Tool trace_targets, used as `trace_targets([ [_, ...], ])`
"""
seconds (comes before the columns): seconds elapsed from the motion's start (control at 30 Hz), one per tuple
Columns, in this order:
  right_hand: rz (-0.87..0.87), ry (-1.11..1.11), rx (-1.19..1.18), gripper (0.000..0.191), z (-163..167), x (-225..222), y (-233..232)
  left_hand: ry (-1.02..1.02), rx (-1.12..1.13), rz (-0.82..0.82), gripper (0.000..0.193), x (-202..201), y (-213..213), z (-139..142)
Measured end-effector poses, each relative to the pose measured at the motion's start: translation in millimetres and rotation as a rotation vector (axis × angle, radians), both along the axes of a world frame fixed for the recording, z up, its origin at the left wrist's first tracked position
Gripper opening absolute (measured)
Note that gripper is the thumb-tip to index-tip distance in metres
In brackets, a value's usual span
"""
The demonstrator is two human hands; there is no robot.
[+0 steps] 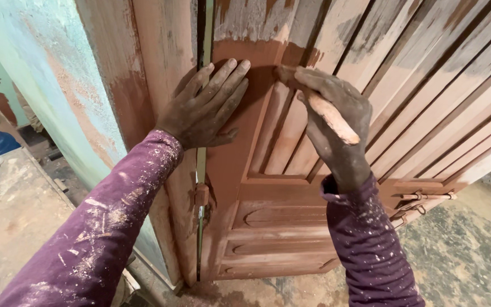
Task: The person paints a wooden paneled door with reddish-brown paint using a wide brush, working the paint into the recessed panels, rails, and edges of the door. They steady the door with their free hand and reload the brush from a paint bucket on the floor as they cover unpainted areas.
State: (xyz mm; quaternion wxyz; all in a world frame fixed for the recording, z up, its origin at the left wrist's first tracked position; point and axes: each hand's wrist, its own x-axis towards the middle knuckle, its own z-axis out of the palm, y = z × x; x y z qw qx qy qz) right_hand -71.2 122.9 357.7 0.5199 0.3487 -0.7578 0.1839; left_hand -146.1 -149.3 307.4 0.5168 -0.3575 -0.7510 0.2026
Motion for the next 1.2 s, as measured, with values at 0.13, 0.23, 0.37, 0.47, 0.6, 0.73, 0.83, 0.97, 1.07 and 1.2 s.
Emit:
trace_targets([
  [0.13,0.011,0.097,-0.023,0.026,-7,-3,-8,-0.038,0.01,-0.01,0.103,1,1,0],
  [0.23,-0.003,0.167,-0.163,0.024,-23,-2,-13,0.027,-0.004,0.036,0.1,1,1,0],
  [0.37,-0.141,0.291,-0.319,0.034,-42,-9,-18,0.027,0.02,0.003,0.1,-2,1,-1],
  [0.47,0.14,0.261,-0.471,0.043,-50,-23,-23,-0.031,0.009,0.006,0.104,-4,1,-2],
  [0.6,0.534,-0.112,-0.971,0.045,-60,-37,-27,0.026,0.026,-0.004,0.092,-4,0,-1],
  [0.73,0.281,-0.139,-0.979,0.039,-71,-35,-24,0.031,0.022,-0.003,0.092,-3,0,0],
  [0.83,0.063,0.038,-0.728,0.04,-77,-28,-24,0.037,0.025,-0.011,0.09,-2,1,0],
  [0.97,-0.098,0.176,-0.573,0.044,-81,-20,-30,0.05,0.025,-0.002,0.084,0,0,0],
  [1.07,0.076,0.335,-0.614,0.045,-78,-19,-35,-0.005,0.045,-0.018,0.083,0,1,1],
  [1.2,0.198,0.147,-0.685,0.041,-67,-22,-34,0.029,0.027,0.001,0.084,-1,0,-1],
])
